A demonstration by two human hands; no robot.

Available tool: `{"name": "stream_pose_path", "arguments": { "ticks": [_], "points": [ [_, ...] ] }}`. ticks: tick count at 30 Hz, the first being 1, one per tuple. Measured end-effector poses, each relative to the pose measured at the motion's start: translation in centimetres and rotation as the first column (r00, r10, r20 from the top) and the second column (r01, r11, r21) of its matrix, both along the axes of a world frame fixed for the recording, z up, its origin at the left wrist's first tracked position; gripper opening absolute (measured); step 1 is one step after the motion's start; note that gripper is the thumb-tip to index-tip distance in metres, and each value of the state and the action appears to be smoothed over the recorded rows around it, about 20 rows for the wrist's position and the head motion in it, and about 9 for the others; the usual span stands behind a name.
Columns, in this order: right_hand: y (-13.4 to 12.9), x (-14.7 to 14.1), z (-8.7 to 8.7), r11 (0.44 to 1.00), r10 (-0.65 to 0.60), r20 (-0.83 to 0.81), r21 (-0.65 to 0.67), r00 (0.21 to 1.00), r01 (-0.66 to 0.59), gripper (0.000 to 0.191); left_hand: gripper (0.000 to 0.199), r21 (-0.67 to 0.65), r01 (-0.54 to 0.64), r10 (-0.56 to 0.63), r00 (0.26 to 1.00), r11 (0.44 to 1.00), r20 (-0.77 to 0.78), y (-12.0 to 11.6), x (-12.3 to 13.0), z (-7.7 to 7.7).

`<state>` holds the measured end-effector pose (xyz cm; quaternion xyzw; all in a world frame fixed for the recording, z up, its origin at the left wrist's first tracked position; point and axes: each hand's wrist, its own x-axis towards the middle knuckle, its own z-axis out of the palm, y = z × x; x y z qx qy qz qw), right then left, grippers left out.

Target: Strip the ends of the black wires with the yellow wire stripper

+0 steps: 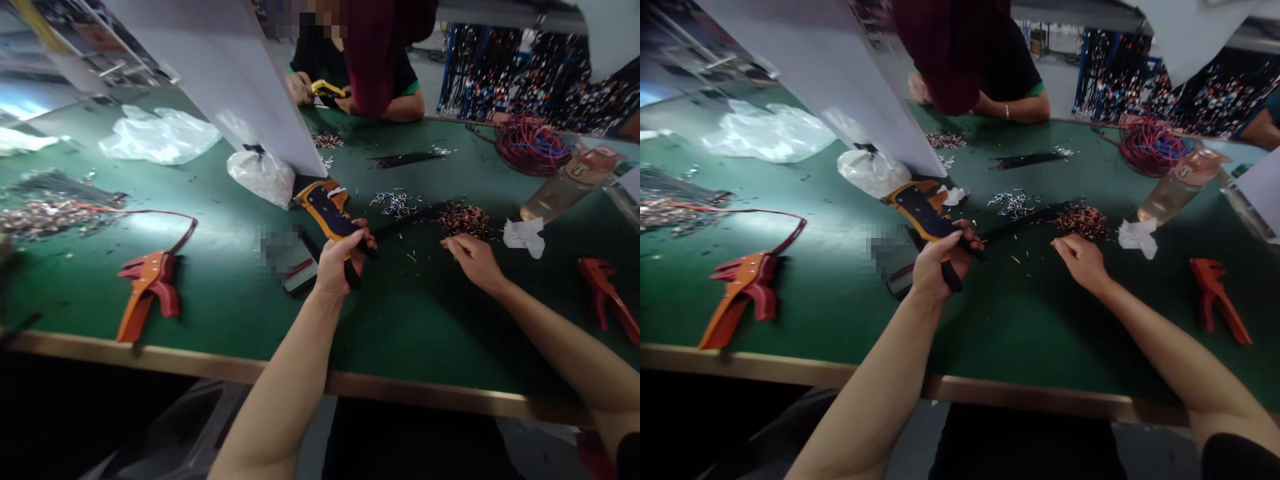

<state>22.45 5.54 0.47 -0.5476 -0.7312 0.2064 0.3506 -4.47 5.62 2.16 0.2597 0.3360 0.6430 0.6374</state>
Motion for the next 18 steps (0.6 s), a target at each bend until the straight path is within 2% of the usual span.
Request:
{"name": "stream_pose_path", "arguments": {
  "ticks": [3, 4, 6, 7, 10, 14, 18],
  "points": [
    [1.2, 3.1, 1.4, 0.991, -0.08, 0.223, 0.12, 0.972, 0.054, 0.03, 0.02, 0.006, -0.009, 0.009, 0.999, 1.0, 0.031, 0.2, -0.1, 0.2],
    [1.5, 4.4, 1.9, 0.984, -0.144, 0.31, 0.144, 0.94, 0.103, 0.029, 0.02, 0.008, -0.008, 0.008, 0.999, 1.0, 0.044, 0.2, -0.2, 0.3],
    [1.9, 7.3, 2.7, 0.965, -0.261, 0.517, 0.143, 0.815, 0.219, 0.031, 0.019, 0.008, -0.01, 0.01, 0.997, 1.0, 0.071, 0.2, -0.2, 0.4],
    [1.9, 8.7, 3.0, 0.957, -0.288, 0.556, 0.142, 0.78, 0.253, 0.031, 0.019, 0.004, -0.016, 0.016, 0.996, 1.0, 0.084, 0.3, -0.2, 0.5],
    [1.3, 12.0, 3.2, 0.939, -0.33, 0.627, 0.141, 0.706, 0.314, 0.035, 0.021, -0.015, -0.039, 0.041, 0.992, 0.999, 0.12, 0.4, -0.1, 0.5],
    [0.6, 13.7, 2.3, 0.919, -0.369, 0.675, 0.16, 0.639, 0.361, 0.049, 0.021, -0.042, -0.051, 0.056, 0.988, 0.998, 0.144, 0.4, 0.1, 0.5],
    [0.6, 14.1, 2.6, 0.878, -0.462, 0.648, 0.235, 0.606, 0.417, 0.034, 0.021, -0.032, -0.066, 0.069, 0.989, 0.997, 0.13, 0.5, 0.1, 0.3]
  ]
}}
